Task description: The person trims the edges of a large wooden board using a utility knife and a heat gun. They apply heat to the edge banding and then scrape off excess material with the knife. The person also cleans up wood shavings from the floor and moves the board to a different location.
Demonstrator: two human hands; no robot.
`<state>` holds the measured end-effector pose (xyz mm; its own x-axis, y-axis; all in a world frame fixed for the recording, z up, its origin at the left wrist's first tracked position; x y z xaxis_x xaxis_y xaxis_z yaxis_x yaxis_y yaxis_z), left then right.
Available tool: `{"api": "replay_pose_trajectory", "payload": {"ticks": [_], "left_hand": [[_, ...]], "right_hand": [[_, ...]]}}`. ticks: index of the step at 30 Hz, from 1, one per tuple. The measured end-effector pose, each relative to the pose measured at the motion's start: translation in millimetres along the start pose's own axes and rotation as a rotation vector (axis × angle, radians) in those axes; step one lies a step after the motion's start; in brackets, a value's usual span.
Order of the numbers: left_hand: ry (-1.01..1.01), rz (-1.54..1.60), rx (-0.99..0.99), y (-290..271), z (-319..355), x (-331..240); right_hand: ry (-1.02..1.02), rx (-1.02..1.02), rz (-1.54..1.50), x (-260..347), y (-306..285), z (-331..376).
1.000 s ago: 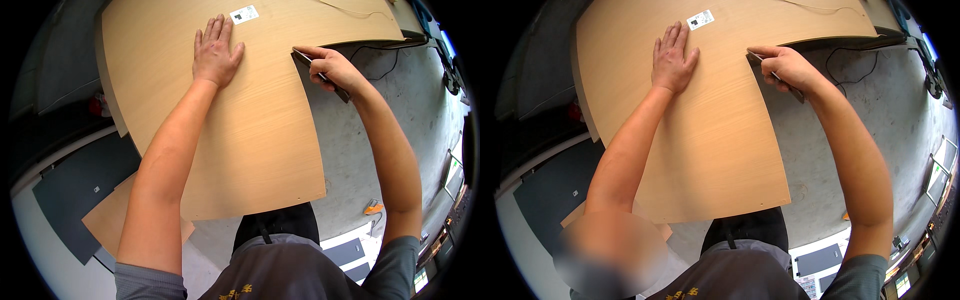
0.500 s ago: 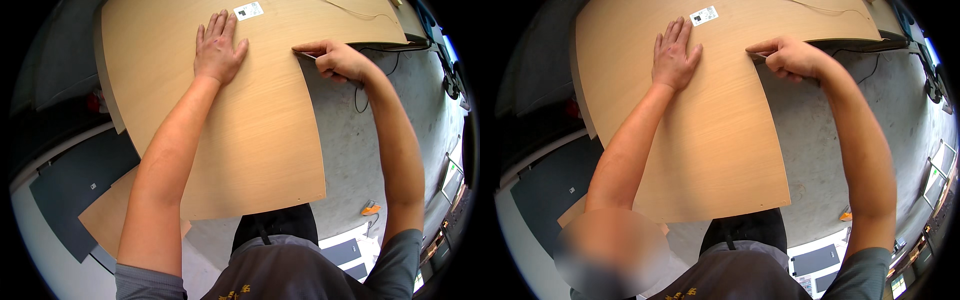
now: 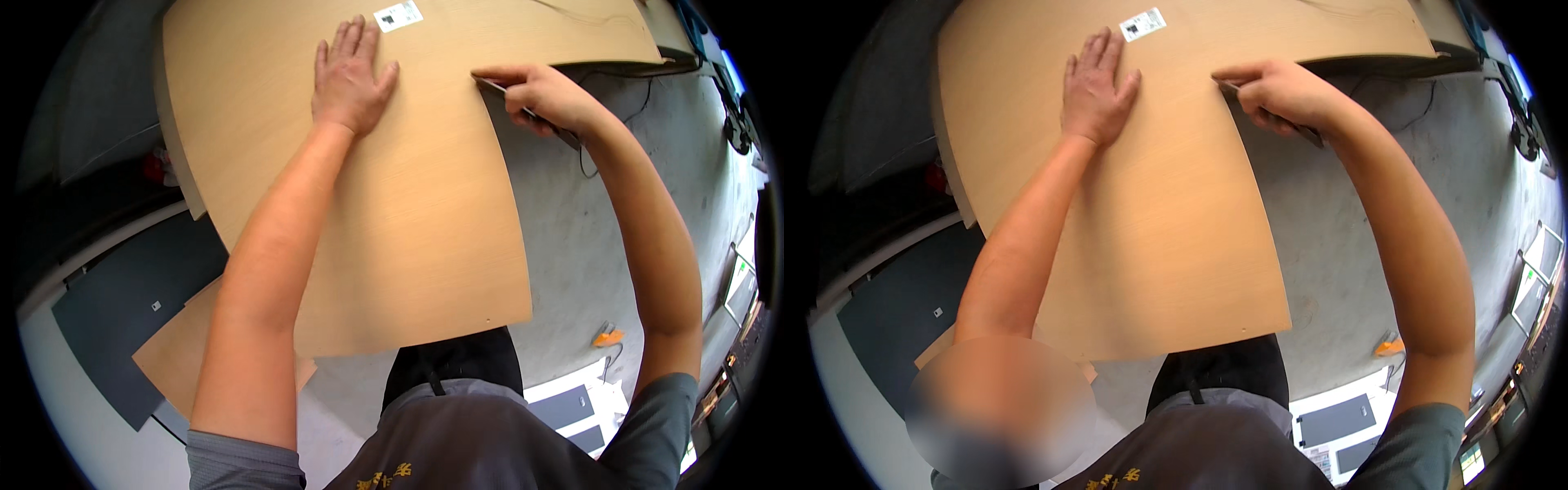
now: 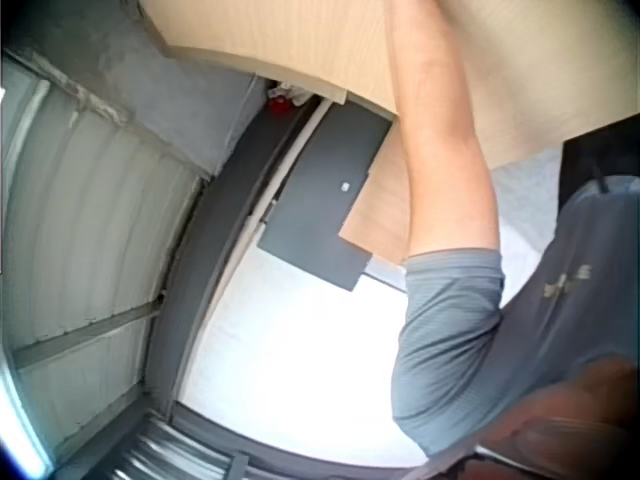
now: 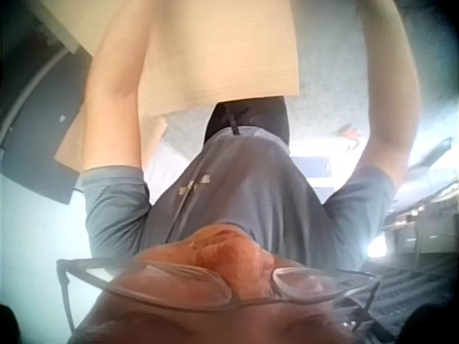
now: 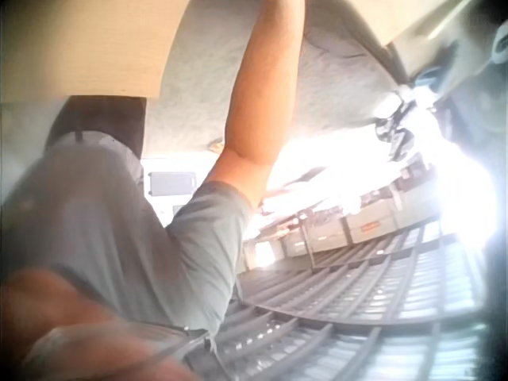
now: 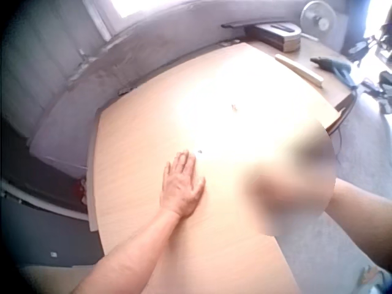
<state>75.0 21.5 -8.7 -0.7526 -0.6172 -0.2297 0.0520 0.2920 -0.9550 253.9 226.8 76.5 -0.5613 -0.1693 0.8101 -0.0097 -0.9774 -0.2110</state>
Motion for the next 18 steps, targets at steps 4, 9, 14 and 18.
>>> {"api": "replay_pose_trajectory", "payload": {"ticks": [4, 9, 14, 18], "left_hand": [[0.03, -0.055, 0.052, -9.1, -9.8, 6.2], [0.026, -0.055, 0.033, -8.1, -25.2, -18.7], [0.099, -0.086, -0.018, -14.3, -20.6, 0.1], [0.174, -0.107, -0.006, -12.0, -28.2, 3.8]], "right_hand": [[-0.047, 0.159, 0.31, 6.5, -0.7, -4.3], [0.075, 0.568, 0.743, 47.1, -7.0, 46.0], [0.031, 0.284, 0.785, -45.8, 61.8, 163.1], [0.442, 0.584, 0.516, -150.4, 134.2, 341.4]]}}
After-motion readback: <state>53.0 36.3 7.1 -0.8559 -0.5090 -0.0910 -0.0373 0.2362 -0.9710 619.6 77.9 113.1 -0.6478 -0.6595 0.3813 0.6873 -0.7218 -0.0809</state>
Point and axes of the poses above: each hand's wrist, its own z-axis away from the middle knuckle, its own y-axis out of the palm, x = y × z, the point moved 1 cm from there along -z, towards the middle knuckle, and after that the axes turned 6 degrees about -y, right-handed, at the moved point
